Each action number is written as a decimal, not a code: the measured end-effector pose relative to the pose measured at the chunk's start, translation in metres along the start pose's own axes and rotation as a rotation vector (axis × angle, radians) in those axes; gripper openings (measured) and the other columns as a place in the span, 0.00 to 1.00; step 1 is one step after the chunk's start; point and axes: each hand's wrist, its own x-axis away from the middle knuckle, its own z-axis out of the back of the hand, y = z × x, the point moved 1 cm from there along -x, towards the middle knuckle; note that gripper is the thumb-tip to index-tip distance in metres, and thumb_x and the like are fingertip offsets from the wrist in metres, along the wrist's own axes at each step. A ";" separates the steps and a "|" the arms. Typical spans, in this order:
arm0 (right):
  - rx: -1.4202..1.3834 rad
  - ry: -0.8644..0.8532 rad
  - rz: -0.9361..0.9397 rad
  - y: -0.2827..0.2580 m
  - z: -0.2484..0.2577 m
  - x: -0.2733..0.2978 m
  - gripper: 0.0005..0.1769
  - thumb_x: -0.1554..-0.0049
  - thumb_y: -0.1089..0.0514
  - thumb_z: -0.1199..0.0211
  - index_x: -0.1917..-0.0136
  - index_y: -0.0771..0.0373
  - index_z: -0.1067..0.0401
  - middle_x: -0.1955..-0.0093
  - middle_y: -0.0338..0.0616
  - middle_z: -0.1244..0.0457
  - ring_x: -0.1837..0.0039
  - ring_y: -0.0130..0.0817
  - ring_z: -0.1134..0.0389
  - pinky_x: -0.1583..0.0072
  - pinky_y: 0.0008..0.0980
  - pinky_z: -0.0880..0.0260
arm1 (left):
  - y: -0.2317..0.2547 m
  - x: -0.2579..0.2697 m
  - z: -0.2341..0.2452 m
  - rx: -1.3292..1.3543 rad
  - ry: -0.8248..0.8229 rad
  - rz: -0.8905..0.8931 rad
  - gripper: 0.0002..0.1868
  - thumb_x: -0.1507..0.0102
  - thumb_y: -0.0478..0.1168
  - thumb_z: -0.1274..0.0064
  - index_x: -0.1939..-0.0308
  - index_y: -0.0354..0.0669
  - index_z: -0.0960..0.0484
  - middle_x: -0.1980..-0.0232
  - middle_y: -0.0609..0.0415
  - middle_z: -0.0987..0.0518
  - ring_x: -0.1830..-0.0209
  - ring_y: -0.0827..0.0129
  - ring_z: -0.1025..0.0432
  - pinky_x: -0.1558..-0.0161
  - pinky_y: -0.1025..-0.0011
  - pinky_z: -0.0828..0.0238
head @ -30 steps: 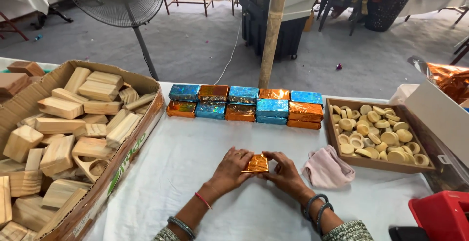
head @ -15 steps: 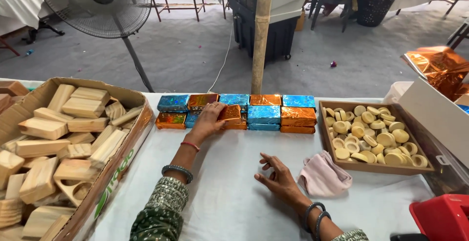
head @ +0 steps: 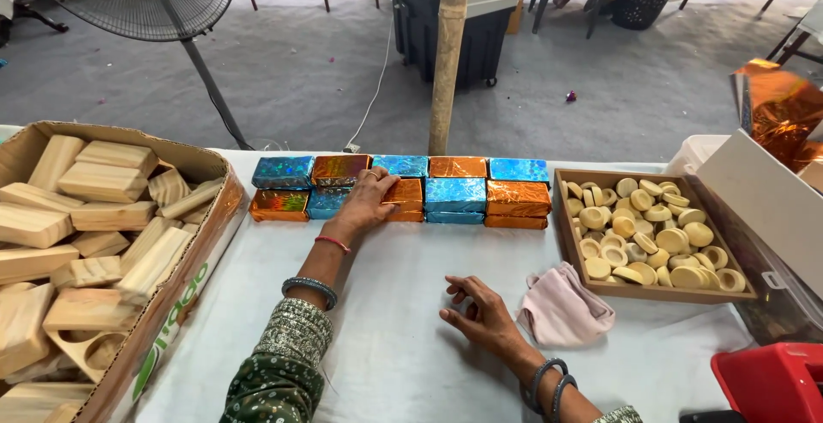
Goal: Manually wrapping blocks in colorful foil and organizing them into rows on a workstation.
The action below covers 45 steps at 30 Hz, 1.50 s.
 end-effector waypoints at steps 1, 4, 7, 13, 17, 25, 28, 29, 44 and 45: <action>0.007 -0.007 -0.013 0.001 0.000 0.000 0.32 0.45 0.50 0.29 0.31 0.60 0.31 0.46 0.40 0.33 0.49 0.26 0.32 0.55 0.26 0.27 | -0.001 -0.001 -0.002 -0.005 0.006 -0.020 0.34 0.44 0.43 0.32 0.34 0.48 0.26 0.33 0.56 0.32 0.29 0.60 0.41 0.24 0.64 0.46; 0.008 -0.007 0.002 -0.004 0.001 0.001 0.30 0.46 0.51 0.29 0.32 0.61 0.30 0.46 0.39 0.33 0.48 0.25 0.32 0.55 0.26 0.27 | -0.002 -0.004 -0.003 0.002 0.023 -0.057 0.34 0.44 0.43 0.32 0.34 0.48 0.26 0.34 0.56 0.32 0.29 0.58 0.41 0.24 0.63 0.46; -0.019 -0.017 -0.035 -0.008 0.002 0.001 0.30 0.46 0.52 0.28 0.33 0.61 0.29 0.47 0.39 0.33 0.48 0.26 0.31 0.54 0.27 0.27 | -0.003 0.006 0.004 0.086 0.098 -0.091 0.36 0.46 0.42 0.32 0.34 0.48 0.25 0.33 0.55 0.31 0.29 0.58 0.41 0.25 0.63 0.45; 0.012 -0.031 -0.029 -0.003 0.000 0.001 0.27 0.46 0.51 0.29 0.35 0.59 0.28 0.48 0.38 0.32 0.48 0.26 0.30 0.52 0.27 0.26 | -0.054 0.043 -0.013 0.211 0.507 -0.011 0.24 0.38 0.38 0.38 0.38 0.42 0.20 0.39 0.49 0.24 0.44 0.58 0.28 0.41 0.63 0.29; 0.013 -0.035 -0.056 -0.003 0.000 0.002 0.26 0.46 0.51 0.28 0.36 0.60 0.27 0.49 0.38 0.31 0.47 0.27 0.29 0.49 0.27 0.24 | -0.064 0.059 -0.024 0.328 0.511 0.137 0.18 0.38 0.38 0.38 0.44 0.40 0.18 0.49 0.50 0.19 0.59 0.64 0.21 0.54 0.67 0.22; 0.038 -0.063 -0.077 0.001 -0.002 -0.001 0.23 0.46 0.52 0.29 0.39 0.59 0.25 0.52 0.39 0.31 0.48 0.27 0.27 0.45 0.27 0.22 | -0.058 0.056 -0.047 0.422 0.699 0.149 0.08 0.38 0.37 0.38 0.58 0.35 0.15 0.61 0.49 0.15 0.66 0.65 0.20 0.62 0.69 0.22; 0.038 -0.058 -0.055 0.002 -0.002 -0.001 0.22 0.45 0.52 0.29 0.39 0.59 0.25 0.52 0.37 0.31 0.48 0.27 0.27 0.44 0.27 0.22 | -0.043 0.060 -0.041 0.478 0.749 0.157 0.07 0.36 0.36 0.39 0.59 0.35 0.15 0.61 0.49 0.15 0.67 0.65 0.19 0.63 0.69 0.22; 0.037 -0.060 -0.060 0.001 -0.001 0.000 0.22 0.45 0.52 0.29 0.39 0.59 0.25 0.52 0.37 0.31 0.48 0.27 0.27 0.44 0.27 0.22 | -0.036 0.061 -0.037 0.480 0.745 0.159 0.07 0.36 0.36 0.39 0.59 0.35 0.15 0.61 0.49 0.15 0.67 0.65 0.19 0.63 0.69 0.22; 0.034 -0.062 -0.103 -0.002 -0.001 0.000 0.20 0.46 0.52 0.29 0.42 0.59 0.23 0.53 0.38 0.30 0.49 0.28 0.27 0.45 0.29 0.23 | -0.023 0.058 -0.048 0.328 0.790 0.139 0.08 0.36 0.33 0.43 0.55 0.35 0.14 0.59 0.45 0.18 0.62 0.56 0.22 0.57 0.64 0.25; 0.039 -0.065 -0.101 -0.001 -0.001 0.000 0.20 0.46 0.51 0.29 0.42 0.59 0.23 0.53 0.38 0.30 0.49 0.28 0.27 0.45 0.29 0.23 | -0.020 0.058 -0.051 0.214 0.786 0.150 0.10 0.35 0.33 0.44 0.51 0.35 0.14 0.56 0.46 0.18 0.58 0.56 0.23 0.56 0.64 0.24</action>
